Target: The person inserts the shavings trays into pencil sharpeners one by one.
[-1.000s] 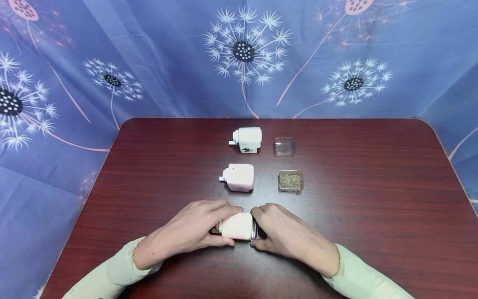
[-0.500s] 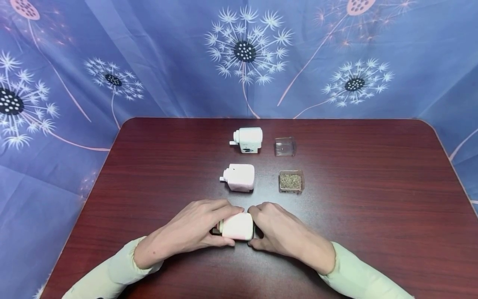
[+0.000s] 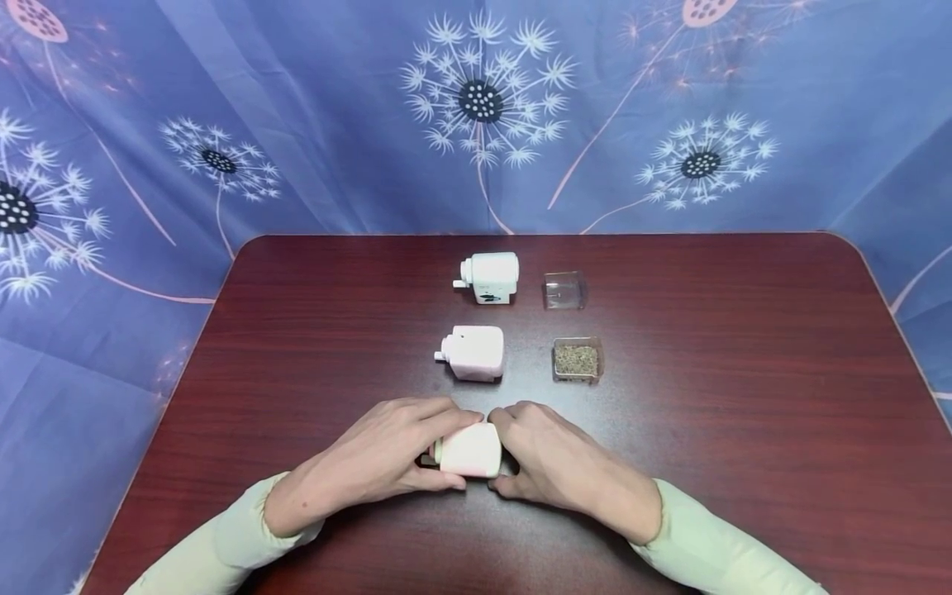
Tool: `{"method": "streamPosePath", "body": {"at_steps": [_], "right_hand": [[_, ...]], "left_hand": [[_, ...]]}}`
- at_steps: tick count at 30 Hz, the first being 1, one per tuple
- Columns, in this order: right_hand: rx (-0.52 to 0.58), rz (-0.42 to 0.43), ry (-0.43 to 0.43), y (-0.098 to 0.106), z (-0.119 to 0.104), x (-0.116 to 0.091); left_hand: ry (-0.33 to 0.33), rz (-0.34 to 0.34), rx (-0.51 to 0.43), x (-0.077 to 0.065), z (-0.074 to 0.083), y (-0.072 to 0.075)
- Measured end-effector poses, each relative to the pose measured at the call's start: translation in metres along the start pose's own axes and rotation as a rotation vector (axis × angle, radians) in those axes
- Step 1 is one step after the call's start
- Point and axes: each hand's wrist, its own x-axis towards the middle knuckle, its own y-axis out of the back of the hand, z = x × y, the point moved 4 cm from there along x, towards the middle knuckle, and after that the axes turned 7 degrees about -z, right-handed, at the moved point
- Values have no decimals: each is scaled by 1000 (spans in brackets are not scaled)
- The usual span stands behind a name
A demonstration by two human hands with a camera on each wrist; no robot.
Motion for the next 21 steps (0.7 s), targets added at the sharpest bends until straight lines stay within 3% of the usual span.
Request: {"method": "streamPosePath", "body": {"at_steps": [21], "right_hand": [[15, -5, 9, 0, -1, -1]], "left_hand": [[-14, -1, 40, 0, 0, 0]]}}
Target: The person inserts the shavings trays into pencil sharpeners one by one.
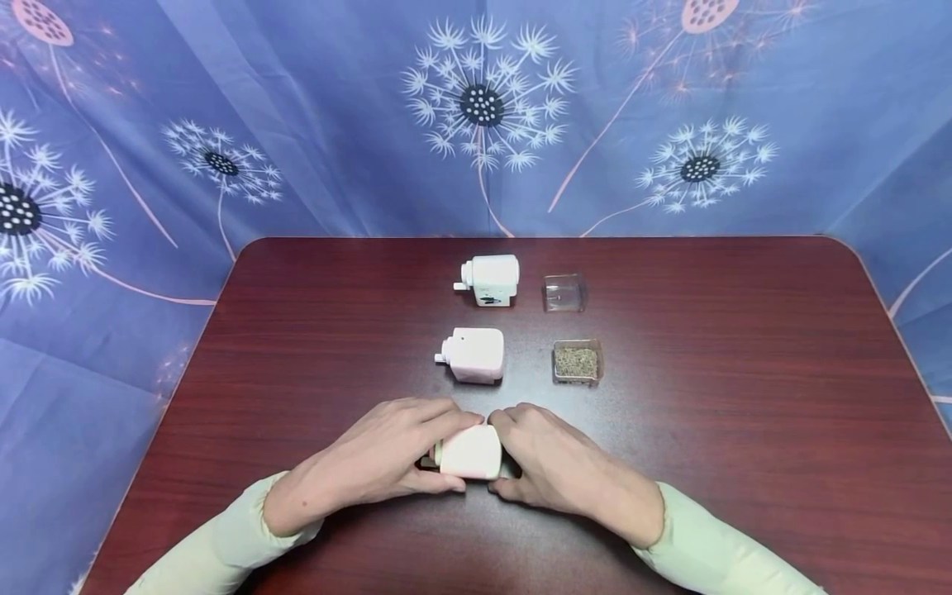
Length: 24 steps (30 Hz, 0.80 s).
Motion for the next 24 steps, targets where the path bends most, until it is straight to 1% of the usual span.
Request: {"method": "streamPosePath", "body": {"at_steps": [6, 15, 19, 24], "right_hand": [[16, 4, 18, 0, 0, -1], [27, -59, 2, 8, 7, -4], [29, -59, 21, 13, 7, -6], [5, -48, 33, 17, 7, -7]], "left_hand": [[2, -4, 14, 0, 1, 0], [18, -49, -33, 1, -2, 3], [44, -47, -45, 2, -4, 7], [68, -37, -19, 0, -7, 13]]}}
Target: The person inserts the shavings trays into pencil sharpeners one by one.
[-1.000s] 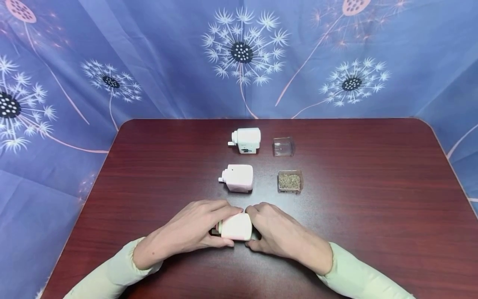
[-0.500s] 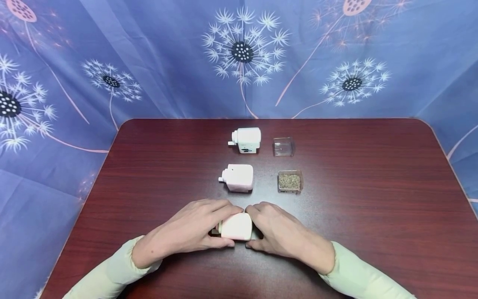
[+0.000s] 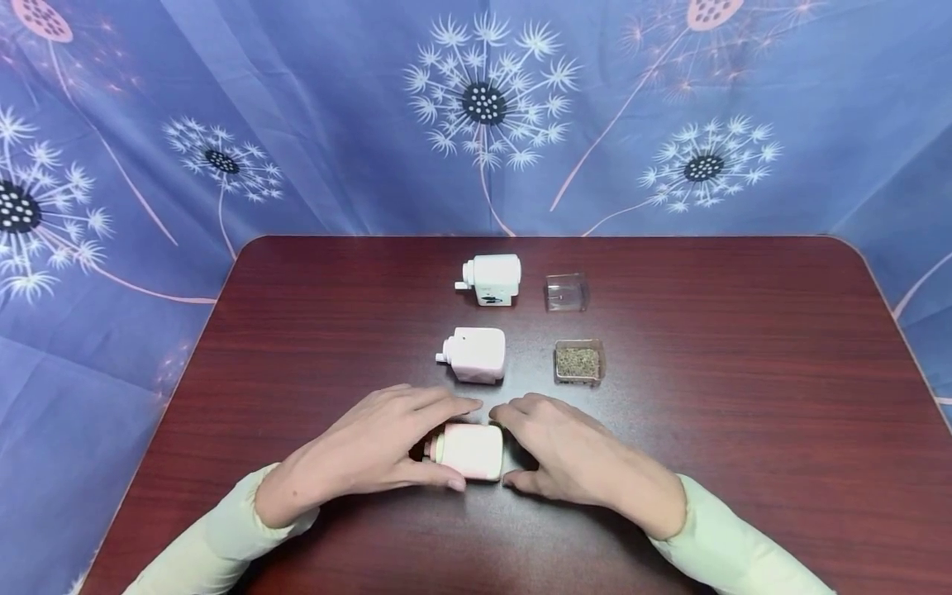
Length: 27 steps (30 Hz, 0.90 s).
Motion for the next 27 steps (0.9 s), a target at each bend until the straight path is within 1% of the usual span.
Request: {"method": "streamPosePath", "body": {"at_steps": [3, 7, 12, 19, 23, 27], "right_hand": [[-32, 3, -4, 4, 1, -2], [-71, 18, 12, 10, 2, -5], [-97, 65, 9, 24, 10, -9], [-159, 150, -17, 46, 30, -14], [-188, 199, -28, 56, 41, -19], [-225, 234, -54, 64, 52, -23]], "left_hand": [[17, 9, 16, -1, -3, 4], [39, 24, 22, -1, -6, 6], [61, 73, 42, 1, -14, 12], [87, 166, -12, 3, -32, 22], [123, 199, -38, 4, -41, 24], [167, 220, -39, 4, -47, 25]]}}
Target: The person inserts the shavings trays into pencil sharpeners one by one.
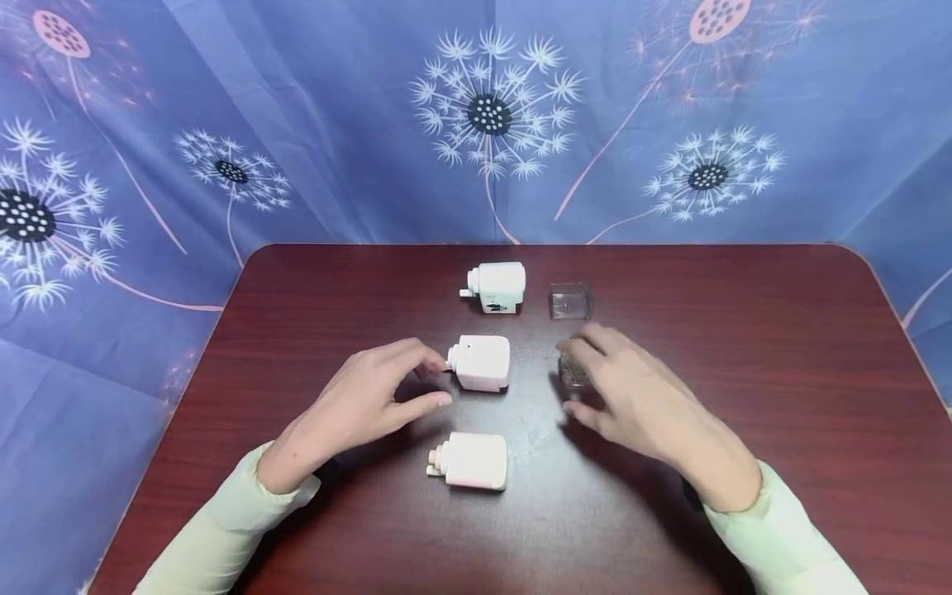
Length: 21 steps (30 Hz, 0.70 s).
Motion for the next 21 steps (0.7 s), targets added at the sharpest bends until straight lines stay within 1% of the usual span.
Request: {"method": "streamPosePath", "body": {"at_steps": [4, 9, 15, 18, 21], "right_hand": [[-14, 13, -29, 5, 12, -3], [2, -8, -68, 4, 25, -7], [30, -80, -136, -4, 39, -10], [40, -110, -167, -7, 44, -11], [54, -131, -194, -10, 48, -11]], "left_hand": [[18, 27, 6, 2, -4, 1], [31, 34, 9, 7, -8, 0], [46, 4, 6, 11, -15, -5], [63, -20, 26, 12, -18, -7], [65, -39, 27, 15, -20, -9]]}}
